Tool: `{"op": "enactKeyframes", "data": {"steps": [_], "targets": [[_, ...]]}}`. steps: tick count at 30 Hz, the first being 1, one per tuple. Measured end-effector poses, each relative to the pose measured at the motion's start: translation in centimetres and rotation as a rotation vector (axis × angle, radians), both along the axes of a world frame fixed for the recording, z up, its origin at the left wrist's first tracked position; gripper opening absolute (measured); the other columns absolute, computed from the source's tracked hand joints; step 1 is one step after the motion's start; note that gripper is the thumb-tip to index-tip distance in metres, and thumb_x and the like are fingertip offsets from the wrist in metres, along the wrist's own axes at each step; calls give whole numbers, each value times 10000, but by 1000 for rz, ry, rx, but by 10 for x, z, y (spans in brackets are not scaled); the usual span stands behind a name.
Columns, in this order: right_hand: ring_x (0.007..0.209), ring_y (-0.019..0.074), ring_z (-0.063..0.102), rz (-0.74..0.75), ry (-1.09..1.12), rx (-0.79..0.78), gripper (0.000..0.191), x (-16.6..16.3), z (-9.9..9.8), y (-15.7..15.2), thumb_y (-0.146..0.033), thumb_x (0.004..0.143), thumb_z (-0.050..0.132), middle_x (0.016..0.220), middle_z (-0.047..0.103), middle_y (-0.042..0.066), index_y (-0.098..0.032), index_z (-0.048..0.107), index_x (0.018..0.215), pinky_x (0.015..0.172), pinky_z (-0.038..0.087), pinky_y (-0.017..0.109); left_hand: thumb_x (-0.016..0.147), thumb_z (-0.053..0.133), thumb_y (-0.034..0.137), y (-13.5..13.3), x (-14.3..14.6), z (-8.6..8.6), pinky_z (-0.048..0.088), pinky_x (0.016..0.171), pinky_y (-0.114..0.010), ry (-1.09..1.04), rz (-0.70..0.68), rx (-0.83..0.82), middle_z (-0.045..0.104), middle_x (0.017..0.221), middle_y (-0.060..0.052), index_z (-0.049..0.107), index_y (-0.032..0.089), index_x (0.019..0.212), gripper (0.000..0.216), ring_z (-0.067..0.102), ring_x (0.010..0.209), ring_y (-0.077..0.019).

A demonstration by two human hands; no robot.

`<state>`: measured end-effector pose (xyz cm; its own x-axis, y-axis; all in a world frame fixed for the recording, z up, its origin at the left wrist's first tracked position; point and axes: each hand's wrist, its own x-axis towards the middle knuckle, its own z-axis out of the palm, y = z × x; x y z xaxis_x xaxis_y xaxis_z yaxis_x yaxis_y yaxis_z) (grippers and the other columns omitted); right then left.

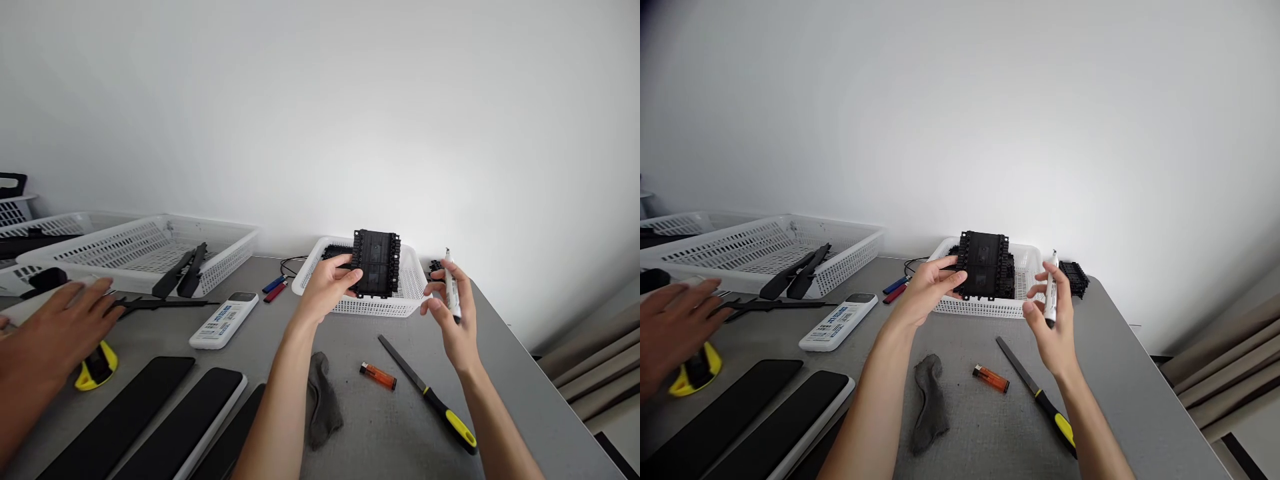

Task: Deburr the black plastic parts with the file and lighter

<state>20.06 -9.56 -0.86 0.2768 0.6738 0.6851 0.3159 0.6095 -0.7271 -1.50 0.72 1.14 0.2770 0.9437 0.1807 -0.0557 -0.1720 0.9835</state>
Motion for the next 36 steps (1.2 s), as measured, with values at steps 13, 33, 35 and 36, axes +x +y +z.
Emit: {"op": "enactKeyframes", "data": {"steps": [13,33,35,36], "targets": [[697,202,701,-132,-489,-712,512,71,-137,-47,-331,973,429,1012,769,91,-258,540,1468,641,562,303,655,824,520,9,6,-2,503,488,-236,-253,313,10,764,998,-99,714,144,1181,656,600,625,-131],[638,162,571,144,156,-658,606,37,-45,17,-643,908,516,827,687,58,-169,691,1244,571,509,294,874,583,454,13,32,-23,524,812,-347,390,-268,113,779,1019,-66,781,216,993,332,695,1011,-298],[520,113,449,224,210,-668,535,27,-40,33,-621,837,625,655,584,-4,-158,724,1087,464,408,248,894,565,458,12,33,-26,514,884,-358,420,-305,151,770,1081,-67,778,226,994,330,680,1077,-299],[488,95,395,249,227,-689,489,24,-40,40,-602,802,669,603,530,-28,-159,724,1003,436,358,231,895,568,469,13,32,-27,512,902,-363,418,-275,150,762,1110,-72,772,228,1015,337,675,1091,-297]]}}
